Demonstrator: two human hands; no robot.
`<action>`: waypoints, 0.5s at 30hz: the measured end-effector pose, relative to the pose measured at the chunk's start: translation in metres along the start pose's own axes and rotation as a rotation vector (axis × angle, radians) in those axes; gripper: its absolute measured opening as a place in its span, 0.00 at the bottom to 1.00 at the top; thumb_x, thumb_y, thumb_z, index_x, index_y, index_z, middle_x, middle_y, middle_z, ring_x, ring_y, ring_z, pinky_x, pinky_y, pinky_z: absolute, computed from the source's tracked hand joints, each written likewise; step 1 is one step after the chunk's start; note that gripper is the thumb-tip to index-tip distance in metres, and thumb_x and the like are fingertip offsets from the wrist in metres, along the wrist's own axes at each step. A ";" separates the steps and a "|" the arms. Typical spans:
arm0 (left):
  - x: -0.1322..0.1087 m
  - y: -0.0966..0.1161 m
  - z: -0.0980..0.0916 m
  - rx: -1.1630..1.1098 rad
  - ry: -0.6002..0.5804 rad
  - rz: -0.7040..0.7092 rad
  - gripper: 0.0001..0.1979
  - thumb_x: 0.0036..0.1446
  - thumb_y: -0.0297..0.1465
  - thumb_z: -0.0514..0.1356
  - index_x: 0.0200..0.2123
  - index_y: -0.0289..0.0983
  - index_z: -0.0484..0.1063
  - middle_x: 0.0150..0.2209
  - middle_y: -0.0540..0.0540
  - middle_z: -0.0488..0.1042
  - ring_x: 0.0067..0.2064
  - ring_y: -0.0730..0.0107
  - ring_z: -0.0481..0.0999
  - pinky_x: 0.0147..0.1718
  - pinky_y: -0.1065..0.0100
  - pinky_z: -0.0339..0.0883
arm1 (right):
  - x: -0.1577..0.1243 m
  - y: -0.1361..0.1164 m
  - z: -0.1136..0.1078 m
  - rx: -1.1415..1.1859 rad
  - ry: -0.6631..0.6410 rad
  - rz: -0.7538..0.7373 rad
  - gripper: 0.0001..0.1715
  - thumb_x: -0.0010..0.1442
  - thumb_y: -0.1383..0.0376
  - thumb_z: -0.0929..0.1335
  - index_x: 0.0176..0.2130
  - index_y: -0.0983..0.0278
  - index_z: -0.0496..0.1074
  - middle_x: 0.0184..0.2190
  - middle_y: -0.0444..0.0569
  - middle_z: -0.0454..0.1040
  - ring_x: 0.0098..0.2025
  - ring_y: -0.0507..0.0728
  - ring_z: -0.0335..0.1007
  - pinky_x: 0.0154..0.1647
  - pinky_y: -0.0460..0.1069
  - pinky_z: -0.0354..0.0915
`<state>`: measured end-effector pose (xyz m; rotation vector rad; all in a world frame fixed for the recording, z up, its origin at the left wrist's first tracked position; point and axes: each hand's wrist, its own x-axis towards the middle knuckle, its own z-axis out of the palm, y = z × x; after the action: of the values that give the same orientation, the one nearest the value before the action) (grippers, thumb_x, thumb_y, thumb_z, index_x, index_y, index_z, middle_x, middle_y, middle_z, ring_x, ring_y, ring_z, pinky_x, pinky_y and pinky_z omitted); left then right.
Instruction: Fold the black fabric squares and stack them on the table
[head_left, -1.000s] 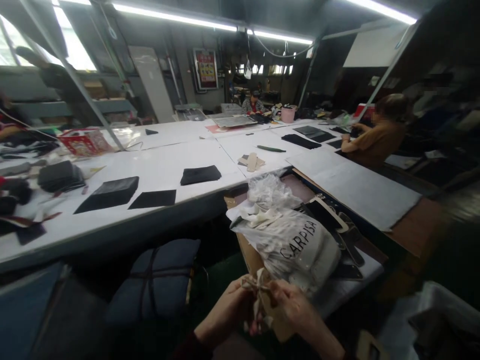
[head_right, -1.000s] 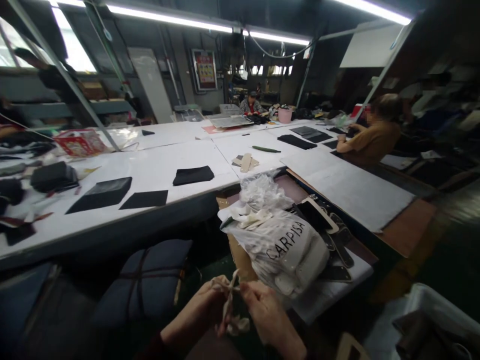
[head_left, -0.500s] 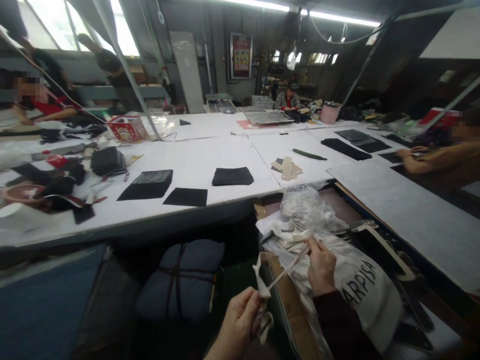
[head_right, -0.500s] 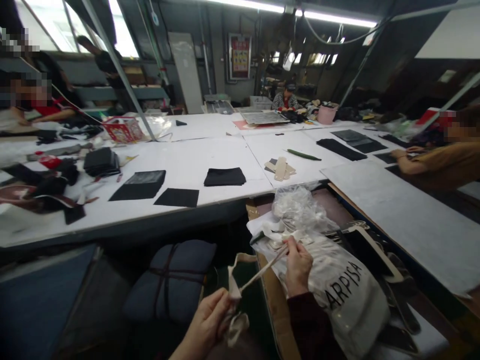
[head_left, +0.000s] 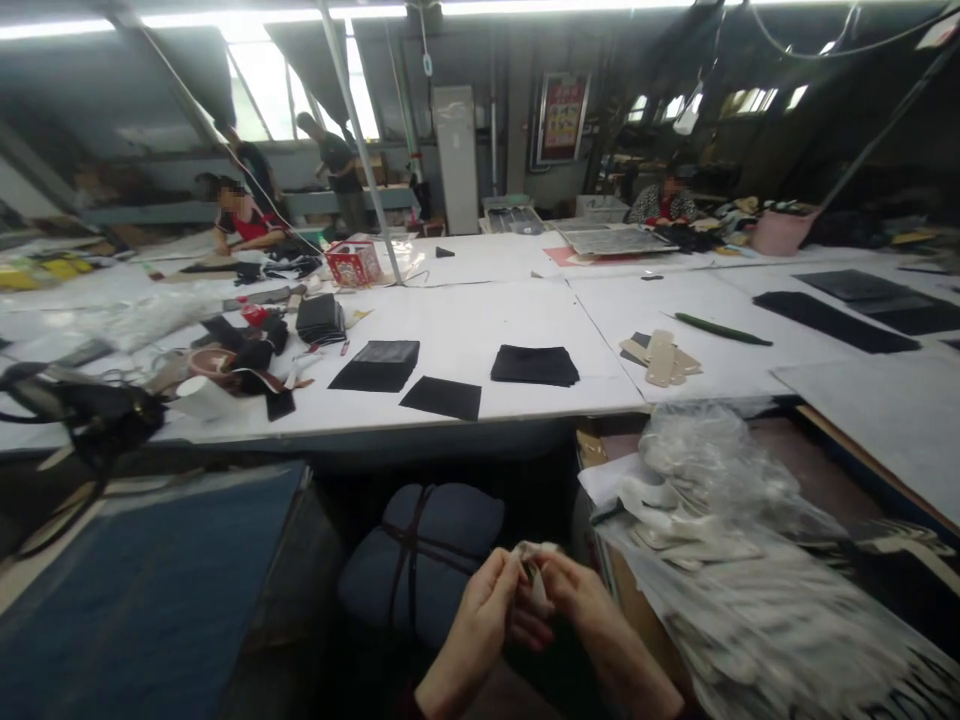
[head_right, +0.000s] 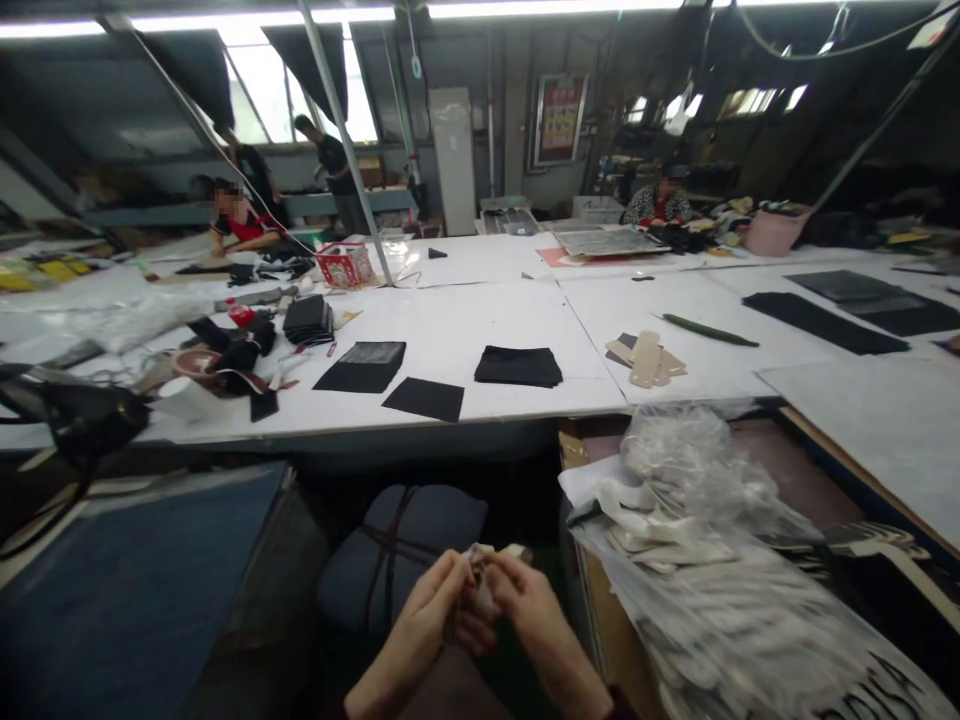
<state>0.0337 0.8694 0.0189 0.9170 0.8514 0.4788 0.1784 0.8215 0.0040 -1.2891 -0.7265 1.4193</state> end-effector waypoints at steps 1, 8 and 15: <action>0.007 0.007 -0.010 0.069 0.000 0.027 0.26 0.56 0.56 0.55 0.38 0.38 0.63 0.26 0.46 0.75 0.22 0.67 0.76 0.18 0.72 0.62 | 0.010 -0.001 0.019 -0.025 -0.071 -0.030 0.30 0.56 0.41 0.70 0.37 0.66 0.75 0.26 0.46 0.73 0.24 0.54 0.68 0.26 0.47 0.64; 0.060 0.094 -0.133 -0.033 0.438 0.275 0.14 0.57 0.40 0.62 0.30 0.35 0.67 0.21 0.52 0.71 0.14 0.86 0.53 0.14 0.79 0.42 | 0.078 -0.025 -0.029 0.181 0.363 -0.093 0.22 0.51 0.48 0.75 0.33 0.64 0.75 0.22 0.41 0.67 0.19 0.49 0.56 0.20 0.46 0.59; 0.113 0.152 -0.181 -0.767 0.310 0.248 0.07 0.64 0.25 0.51 0.33 0.35 0.66 0.26 0.53 0.67 0.19 0.83 0.59 0.18 0.77 0.56 | 0.098 -0.074 -0.124 0.531 0.583 -0.204 0.13 0.51 0.60 0.76 0.32 0.61 0.71 0.23 0.38 0.59 0.24 0.48 0.57 0.30 0.47 0.68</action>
<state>-0.0476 1.1174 0.0392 0.2342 0.7391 1.0926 0.3293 0.9096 0.0105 -1.0824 -0.0683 0.9098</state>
